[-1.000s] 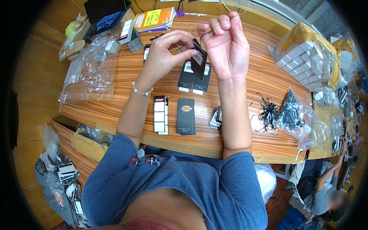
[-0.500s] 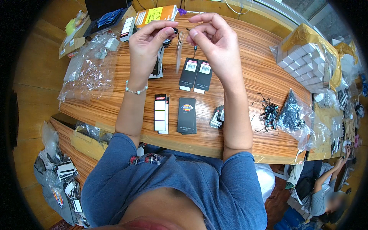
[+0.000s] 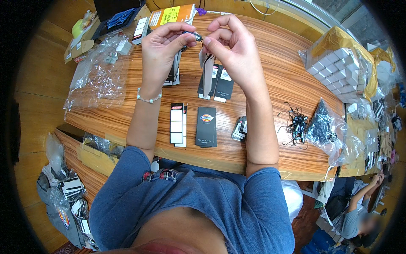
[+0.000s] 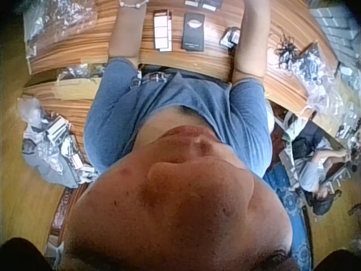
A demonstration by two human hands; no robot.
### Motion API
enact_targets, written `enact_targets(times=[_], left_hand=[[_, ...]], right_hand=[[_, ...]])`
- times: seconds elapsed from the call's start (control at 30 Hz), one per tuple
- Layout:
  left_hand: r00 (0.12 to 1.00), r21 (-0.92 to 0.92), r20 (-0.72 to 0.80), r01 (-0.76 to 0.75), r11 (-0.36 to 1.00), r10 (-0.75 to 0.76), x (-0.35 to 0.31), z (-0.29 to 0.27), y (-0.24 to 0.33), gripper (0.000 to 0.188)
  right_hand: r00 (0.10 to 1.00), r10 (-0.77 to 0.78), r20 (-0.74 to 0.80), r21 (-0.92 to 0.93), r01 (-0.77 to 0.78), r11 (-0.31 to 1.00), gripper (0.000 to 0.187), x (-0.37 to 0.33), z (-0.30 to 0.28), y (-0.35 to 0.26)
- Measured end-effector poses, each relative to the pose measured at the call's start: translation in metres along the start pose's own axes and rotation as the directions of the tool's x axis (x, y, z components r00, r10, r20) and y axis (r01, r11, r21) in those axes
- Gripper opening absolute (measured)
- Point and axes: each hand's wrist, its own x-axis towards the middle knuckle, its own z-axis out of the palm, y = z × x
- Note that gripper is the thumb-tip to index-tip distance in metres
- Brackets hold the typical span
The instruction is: The person repeatedly picks up small black rectangular boxes and thin black wires, then attaches the wires to the boxes. They place the assembled items on a wooden table among other similar boxes and loose wires.
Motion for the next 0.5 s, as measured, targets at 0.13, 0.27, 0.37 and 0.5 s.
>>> enact_targets(times=[0.13, 0.27, 0.37, 0.5], left_hand=[[0.999, 0.035, 0.015, 0.035, 0.999, -0.035, 0.000, -0.003, -0.001, 0.013], [0.986, 0.058, 0.106, 0.125, 0.990, -0.131, 0.002, -0.012, 0.001, 0.014], [0.976, 0.020, 0.145, 0.161, 0.987, -0.162, 0.003, -0.016, 0.002, 0.013], [0.965, -0.042, 0.202, 0.180, 0.983, -0.168, 0.004, -0.020, 0.005, 0.013]], right_hand=[[1.000, 0.007, 0.030, 0.023, -0.008, 1.000, 0.019, 0.001, -0.003, 0.001], [0.997, 0.052, 0.059, 0.040, -0.054, 0.998, 0.018, 0.000, -0.002, 0.003], [0.992, 0.086, 0.097, 0.085, -0.094, 0.992, 0.017, 0.000, 0.000, 0.001], [0.995, -0.003, 0.098, 0.118, -0.009, 0.993, 0.017, 0.002, 0.001, 0.006]])
